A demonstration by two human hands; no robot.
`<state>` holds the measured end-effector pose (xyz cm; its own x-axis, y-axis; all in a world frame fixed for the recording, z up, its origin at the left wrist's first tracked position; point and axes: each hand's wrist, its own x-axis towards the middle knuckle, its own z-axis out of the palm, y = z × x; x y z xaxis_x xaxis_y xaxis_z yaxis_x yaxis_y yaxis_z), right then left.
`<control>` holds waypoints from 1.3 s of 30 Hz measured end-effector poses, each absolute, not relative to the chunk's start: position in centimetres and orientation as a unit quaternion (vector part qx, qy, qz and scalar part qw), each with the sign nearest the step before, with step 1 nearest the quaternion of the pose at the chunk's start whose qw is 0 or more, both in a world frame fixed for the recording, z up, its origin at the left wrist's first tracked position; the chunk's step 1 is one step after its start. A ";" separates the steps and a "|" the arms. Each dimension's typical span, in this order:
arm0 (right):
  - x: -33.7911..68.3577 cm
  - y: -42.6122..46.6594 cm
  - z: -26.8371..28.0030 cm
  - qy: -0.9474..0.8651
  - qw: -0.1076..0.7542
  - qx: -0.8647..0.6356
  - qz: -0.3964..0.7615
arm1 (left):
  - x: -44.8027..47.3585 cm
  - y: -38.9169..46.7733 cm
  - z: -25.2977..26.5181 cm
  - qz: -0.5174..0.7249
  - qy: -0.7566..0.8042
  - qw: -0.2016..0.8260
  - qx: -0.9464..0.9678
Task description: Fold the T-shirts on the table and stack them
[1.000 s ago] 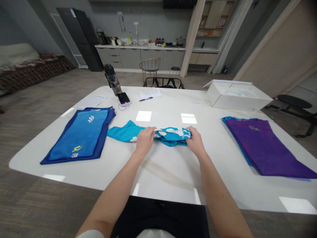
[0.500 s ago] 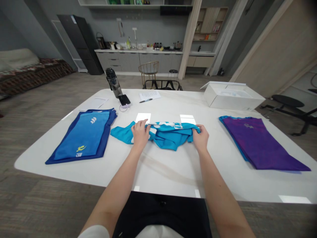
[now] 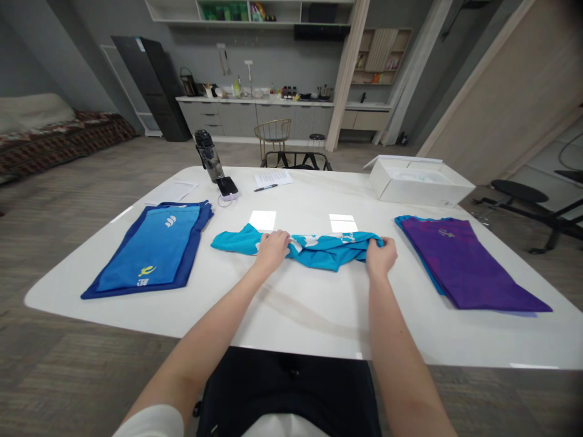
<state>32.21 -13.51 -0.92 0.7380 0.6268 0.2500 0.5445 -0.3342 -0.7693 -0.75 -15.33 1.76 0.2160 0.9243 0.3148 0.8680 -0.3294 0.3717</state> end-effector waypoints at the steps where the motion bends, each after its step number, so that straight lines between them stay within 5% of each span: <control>1: 32.2 -13.5 -0.9 -0.367 0.439 -0.819 0.039 | -1.1 -14.7 2.5 0.283 0.570 0.106 0.764; 5: 31.6 -13.7 -0.5 -0.402 0.394 -0.827 -0.005 | -2.7 -11.7 6.2 0.365 0.513 0.321 0.707; 8: 30.8 -13.9 -0.1 -0.432 0.371 -0.822 -0.033 | -3.2 -10.0 7.9 0.311 0.495 0.378 0.717; 16: 28.0 -14.3 -0.3 -0.611 0.320 -0.724 0.015 | 1.2 -13.6 5.2 0.181 0.596 -0.008 0.782; 22: 26.7 -14.4 -1.3 -0.710 0.225 -0.660 0.095 | 1.2 -14.5 3.8 0.090 0.629 -0.003 0.772; 31: 29.9 -14.3 -0.9 -0.634 0.136 -0.750 0.133 | -4.7 -10.1 10.2 0.273 0.615 0.022 0.739; 39: 32.0 -14.4 -0.5 -0.574 0.110 -0.800 0.137 | -5.9 -9.2 10.1 0.083 0.586 -0.035 0.805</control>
<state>32.05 -14.36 -0.47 0.3039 0.9481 -0.0935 0.8876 -0.3174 -0.3338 -5.91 -9.24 10.13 0.2994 0.9380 0.1750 0.9496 -0.3107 0.0409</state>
